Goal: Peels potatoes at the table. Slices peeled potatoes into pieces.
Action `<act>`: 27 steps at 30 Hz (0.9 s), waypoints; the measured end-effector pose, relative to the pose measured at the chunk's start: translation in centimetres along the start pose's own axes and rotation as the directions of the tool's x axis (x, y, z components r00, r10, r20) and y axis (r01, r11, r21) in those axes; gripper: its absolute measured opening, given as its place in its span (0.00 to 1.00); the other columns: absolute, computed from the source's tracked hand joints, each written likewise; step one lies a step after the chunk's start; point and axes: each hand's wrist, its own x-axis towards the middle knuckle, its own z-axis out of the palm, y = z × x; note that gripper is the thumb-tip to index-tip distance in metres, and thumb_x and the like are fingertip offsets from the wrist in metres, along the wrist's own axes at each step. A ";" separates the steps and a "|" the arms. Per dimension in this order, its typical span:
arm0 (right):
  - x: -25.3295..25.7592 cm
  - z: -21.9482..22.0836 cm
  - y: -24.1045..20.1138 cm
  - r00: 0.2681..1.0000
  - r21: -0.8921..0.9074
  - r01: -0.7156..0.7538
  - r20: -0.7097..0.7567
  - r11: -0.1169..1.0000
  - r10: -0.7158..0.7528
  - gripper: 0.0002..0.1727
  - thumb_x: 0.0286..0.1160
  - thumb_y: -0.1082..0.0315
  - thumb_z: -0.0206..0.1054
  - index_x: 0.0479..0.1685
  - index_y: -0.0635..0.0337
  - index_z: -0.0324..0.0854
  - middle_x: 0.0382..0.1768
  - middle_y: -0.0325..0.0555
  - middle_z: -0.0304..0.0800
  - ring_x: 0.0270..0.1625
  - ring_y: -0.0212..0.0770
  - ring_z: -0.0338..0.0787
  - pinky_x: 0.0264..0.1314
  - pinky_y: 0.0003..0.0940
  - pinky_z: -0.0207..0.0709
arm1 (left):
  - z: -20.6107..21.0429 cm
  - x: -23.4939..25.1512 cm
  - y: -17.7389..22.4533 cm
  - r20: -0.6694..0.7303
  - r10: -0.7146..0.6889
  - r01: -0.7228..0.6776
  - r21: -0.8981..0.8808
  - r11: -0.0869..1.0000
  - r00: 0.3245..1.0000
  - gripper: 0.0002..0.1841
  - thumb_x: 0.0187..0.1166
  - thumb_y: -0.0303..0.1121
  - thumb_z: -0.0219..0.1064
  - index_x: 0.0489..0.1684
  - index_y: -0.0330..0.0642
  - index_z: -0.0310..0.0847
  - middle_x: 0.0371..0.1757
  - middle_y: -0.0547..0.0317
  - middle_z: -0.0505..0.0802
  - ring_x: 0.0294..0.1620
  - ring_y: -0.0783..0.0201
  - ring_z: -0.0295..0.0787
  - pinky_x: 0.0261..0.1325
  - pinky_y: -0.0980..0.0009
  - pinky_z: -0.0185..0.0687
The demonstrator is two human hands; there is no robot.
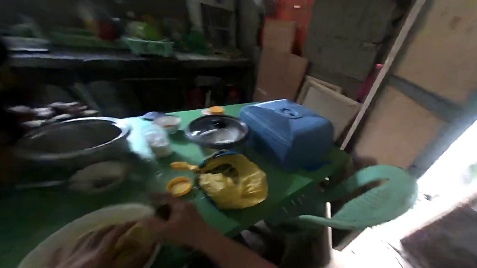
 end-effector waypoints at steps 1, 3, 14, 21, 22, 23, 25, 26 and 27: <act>-0.1 -0.7 -0.2 0.998 0.002 -0.061 -0.007 0.998 0.061 0.31 0.75 0.71 0.72 0.78 0.73 0.73 0.50 0.64 0.92 0.46 0.50 0.93 0.55 0.46 0.86 | 0.0 0.6 0.2 0.044 -0.027 0.027 0.013 1.000 0.999 0.34 0.76 0.53 0.70 0.81 0.46 0.73 0.75 0.30 0.79 0.79 0.24 0.67 0.78 0.21 0.49; 0.4 -1.8 0.4 0.981 0.013 -0.191 -0.013 0.981 0.191 0.32 0.79 0.66 0.70 0.82 0.68 0.69 0.47 0.59 0.91 0.38 0.44 0.93 0.45 0.41 0.89 | 0.4 1.8 0.4 0.095 -0.116 0.113 0.039 0.993 0.989 0.34 0.75 0.53 0.72 0.81 0.52 0.74 0.73 0.38 0.84 0.80 0.30 0.70 0.82 0.24 0.44; 0.2 -0.6 3.2 0.927 0.065 -0.374 0.065 0.925 0.370 0.37 0.77 0.62 0.73 0.84 0.63 0.64 0.35 0.51 0.89 0.21 0.38 0.88 0.26 0.35 0.87 | -0.3 3.7 -0.3 0.188 -0.106 0.095 0.064 0.993 0.976 0.38 0.67 0.59 0.75 0.77 0.51 0.74 0.66 0.46 0.88 0.74 0.44 0.79 0.86 0.35 0.44; 1.0 0.7 3.0 0.922 -0.037 -0.364 0.125 0.931 0.365 0.40 0.73 0.57 0.76 0.83 0.62 0.65 0.41 0.52 0.88 0.28 0.39 0.89 0.33 0.36 0.88 | -0.9 0.9 -2.6 -0.293 -0.209 0.097 -0.355 0.930 0.933 0.36 0.63 0.48 0.82 0.72 0.41 0.78 0.65 0.42 0.88 0.67 0.45 0.85 0.71 0.44 0.78; 1.2 0.9 3.0 0.924 -0.055 -0.354 0.133 0.934 0.358 0.40 0.72 0.57 0.77 0.83 0.62 0.65 0.42 0.53 0.88 0.29 0.39 0.90 0.34 0.36 0.88 | -0.8 0.4 -3.1 -0.369 -0.233 0.071 -0.401 0.913 0.900 0.37 0.63 0.47 0.82 0.72 0.41 0.77 0.64 0.42 0.88 0.64 0.45 0.87 0.67 0.44 0.81; 1.4 1.1 3.1 0.925 -0.067 -0.348 0.140 0.935 0.354 0.41 0.71 0.58 0.77 0.84 0.62 0.64 0.43 0.53 0.88 0.31 0.39 0.90 0.36 0.37 0.88 | -0.6 0.0 -3.6 -0.432 -0.260 0.049 -0.440 0.897 0.864 0.37 0.64 0.48 0.80 0.73 0.41 0.76 0.64 0.43 0.88 0.62 0.48 0.88 0.64 0.46 0.83; 1.7 1.6 3.5 0.922 -0.070 -0.351 0.149 0.934 0.358 0.43 0.69 0.60 0.78 0.84 0.62 0.63 0.45 0.54 0.88 0.34 0.41 0.91 0.39 0.39 0.89 | 0.0 -0.9 -4.1 -0.521 -0.331 0.017 -0.518 0.855 0.787 0.38 0.66 0.50 0.77 0.75 0.38 0.72 0.65 0.42 0.87 0.61 0.51 0.88 0.63 0.50 0.84; 1.8 1.7 3.6 0.914 -0.072 -0.365 0.159 0.928 0.372 0.43 0.69 0.61 0.78 0.85 0.61 0.62 0.46 0.55 0.89 0.36 0.43 0.91 0.42 0.41 0.89 | 0.2 -1.3 -4.2 -0.545 -0.385 0.011 -0.567 0.824 0.745 0.40 0.66 0.51 0.76 0.75 0.37 0.71 0.64 0.42 0.87 0.61 0.53 0.88 0.63 0.52 0.84; 1.9 1.8 3.7 0.908 -0.080 -0.375 0.169 0.924 0.383 0.43 0.69 0.62 0.77 0.86 0.60 0.62 0.48 0.56 0.89 0.38 0.44 0.92 0.43 0.42 0.89 | 0.5 -1.7 -4.2 -0.562 -0.442 -0.005 -0.622 0.783 0.699 0.41 0.65 0.52 0.76 0.76 0.36 0.70 0.64 0.43 0.87 0.60 0.56 0.88 0.62 0.56 0.85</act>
